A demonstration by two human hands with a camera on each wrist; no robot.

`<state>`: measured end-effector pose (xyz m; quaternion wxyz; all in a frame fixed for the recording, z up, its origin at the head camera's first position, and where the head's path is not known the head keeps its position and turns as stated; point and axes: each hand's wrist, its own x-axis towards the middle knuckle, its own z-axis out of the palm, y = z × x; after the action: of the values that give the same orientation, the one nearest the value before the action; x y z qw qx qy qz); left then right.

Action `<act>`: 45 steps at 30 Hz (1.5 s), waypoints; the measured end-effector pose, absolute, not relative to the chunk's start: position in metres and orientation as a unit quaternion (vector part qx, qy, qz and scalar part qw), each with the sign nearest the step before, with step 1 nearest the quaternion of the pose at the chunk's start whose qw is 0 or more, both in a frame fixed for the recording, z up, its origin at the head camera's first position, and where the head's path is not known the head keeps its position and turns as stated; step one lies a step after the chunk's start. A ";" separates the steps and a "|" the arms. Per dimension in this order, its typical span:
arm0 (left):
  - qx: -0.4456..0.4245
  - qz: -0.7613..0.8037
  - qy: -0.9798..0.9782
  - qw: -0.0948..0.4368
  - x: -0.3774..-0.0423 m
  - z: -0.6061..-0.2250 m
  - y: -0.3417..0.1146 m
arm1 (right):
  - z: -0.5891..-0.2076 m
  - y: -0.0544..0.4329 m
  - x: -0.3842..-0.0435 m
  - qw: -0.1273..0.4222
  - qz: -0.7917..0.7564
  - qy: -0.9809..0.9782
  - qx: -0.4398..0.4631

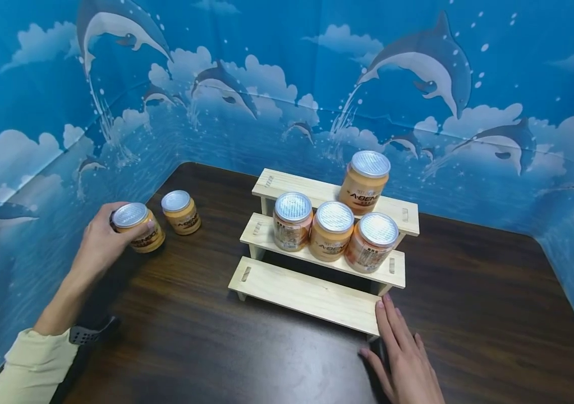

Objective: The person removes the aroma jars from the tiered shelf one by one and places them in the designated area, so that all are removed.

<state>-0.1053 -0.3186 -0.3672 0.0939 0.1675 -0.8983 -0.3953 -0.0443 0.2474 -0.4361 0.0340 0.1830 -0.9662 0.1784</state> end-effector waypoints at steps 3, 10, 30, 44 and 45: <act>0.177 -0.398 -0.896 0.085 -0.108 -0.374 -0.323 | -0.436 0.248 -0.043 0.022 0.174 -0.969 0.175; 0.195 -0.402 -0.890 0.089 -0.115 -0.388 -0.330 | -0.434 0.247 -0.042 0.016 0.176 -0.970 0.167; 0.197 -0.406 -0.887 0.095 -0.118 -0.403 -0.330 | -0.433 0.244 -0.042 0.012 0.176 -0.972 0.158; 0.188 -0.403 -0.893 0.064 -0.120 -0.402 -0.330 | -0.435 0.245 -0.043 0.011 0.179 -0.971 0.157; 0.186 -0.403 -0.894 0.061 -0.120 -0.401 -0.330 | -0.434 0.245 -0.043 0.022 0.183 -0.970 0.162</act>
<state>-0.1200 -0.3304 -0.4013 0.0612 0.1864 -0.8938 -0.4034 -0.0428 0.2448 -0.4344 0.0217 0.1616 -0.9696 0.1827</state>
